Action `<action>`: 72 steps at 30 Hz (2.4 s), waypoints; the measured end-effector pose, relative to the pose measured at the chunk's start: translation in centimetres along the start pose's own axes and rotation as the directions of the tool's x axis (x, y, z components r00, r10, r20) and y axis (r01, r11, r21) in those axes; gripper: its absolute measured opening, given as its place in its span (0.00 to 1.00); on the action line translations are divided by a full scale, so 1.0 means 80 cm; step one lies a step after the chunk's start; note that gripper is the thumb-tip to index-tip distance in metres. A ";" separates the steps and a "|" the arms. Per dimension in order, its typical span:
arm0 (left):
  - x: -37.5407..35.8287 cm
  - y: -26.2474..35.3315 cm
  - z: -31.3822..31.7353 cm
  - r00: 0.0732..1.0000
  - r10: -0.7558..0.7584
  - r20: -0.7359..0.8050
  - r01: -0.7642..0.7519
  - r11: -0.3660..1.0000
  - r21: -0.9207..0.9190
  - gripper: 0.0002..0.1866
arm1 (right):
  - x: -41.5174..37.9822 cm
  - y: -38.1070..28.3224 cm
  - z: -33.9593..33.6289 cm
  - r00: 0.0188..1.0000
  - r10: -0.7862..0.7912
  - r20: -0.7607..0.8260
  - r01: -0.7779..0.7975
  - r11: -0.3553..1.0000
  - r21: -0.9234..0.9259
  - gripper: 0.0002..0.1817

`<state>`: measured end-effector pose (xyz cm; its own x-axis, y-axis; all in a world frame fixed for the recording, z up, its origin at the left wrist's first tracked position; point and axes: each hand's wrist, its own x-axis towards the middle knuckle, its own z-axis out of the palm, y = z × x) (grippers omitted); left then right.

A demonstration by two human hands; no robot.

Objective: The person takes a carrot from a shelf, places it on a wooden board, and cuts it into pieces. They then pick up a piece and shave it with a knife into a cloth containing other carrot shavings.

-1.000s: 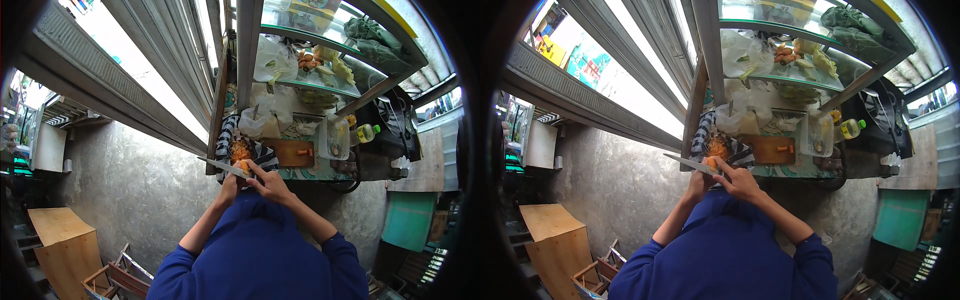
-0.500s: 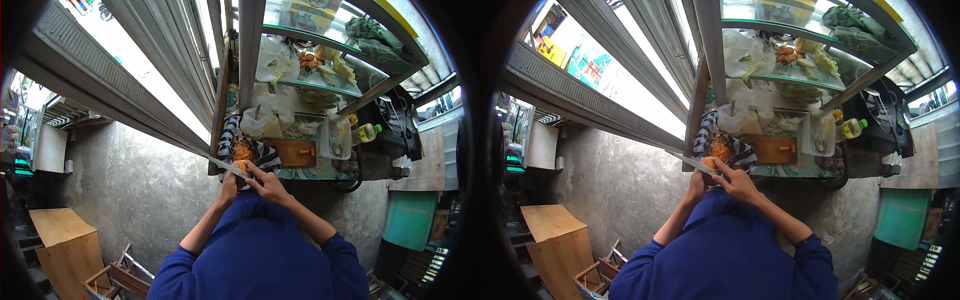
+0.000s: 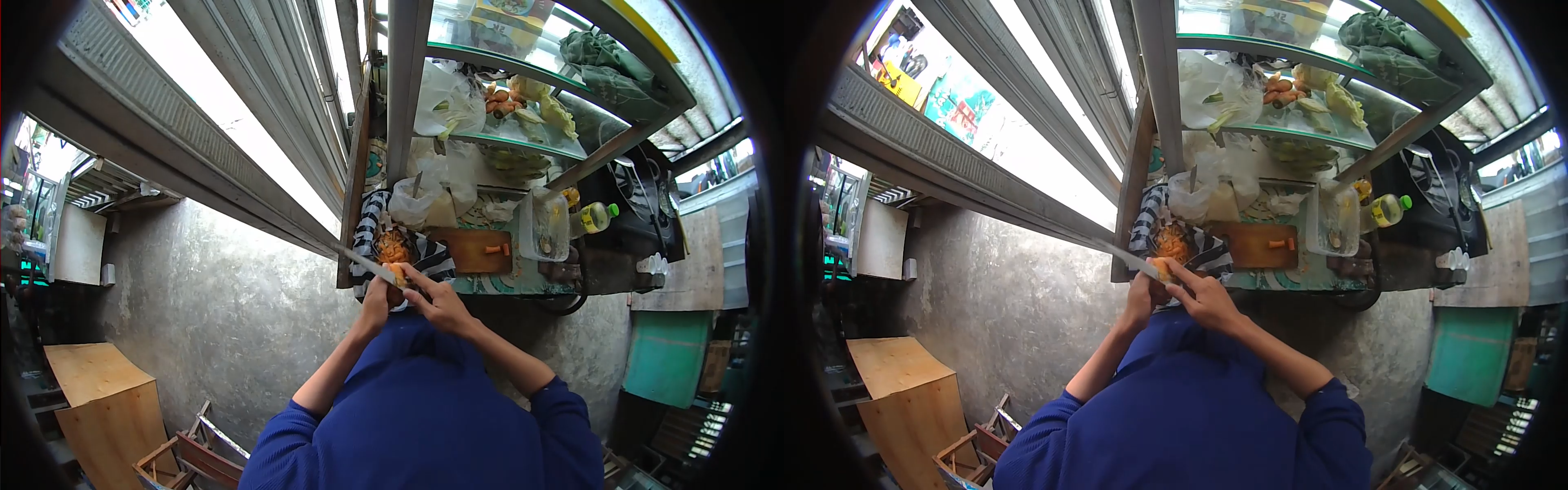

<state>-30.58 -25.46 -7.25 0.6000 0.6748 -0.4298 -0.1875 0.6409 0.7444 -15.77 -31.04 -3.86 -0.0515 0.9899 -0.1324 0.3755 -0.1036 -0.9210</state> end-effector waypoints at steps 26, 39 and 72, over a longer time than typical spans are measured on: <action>0.001 0.000 0.000 0.952 0.299 -0.071 -0.273 0.929 0.251 0.18 | 0.016 -0.003 0.012 1.000 0.013 0.025 -0.023 0.901 0.433 0.24; -0.001 0.011 -0.022 0.999 -0.005 0.035 0.018 0.935 -0.355 0.20 | 0.024 -0.008 -0.007 0.970 0.166 0.179 -0.230 0.870 0.437 0.27; 0.009 -0.001 0.001 0.993 -0.005 -0.118 -0.031 0.952 -0.304 0.19 | 0.007 -0.007 -0.002 1.000 -0.003 -0.028 0.005 0.997 0.071 0.29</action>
<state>-30.04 -25.04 -7.61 0.5054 0.7097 -0.4908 -0.4337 0.7006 0.5666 -15.87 -30.42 -3.35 -0.0270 0.9925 -0.1192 0.3088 -0.1052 -0.9453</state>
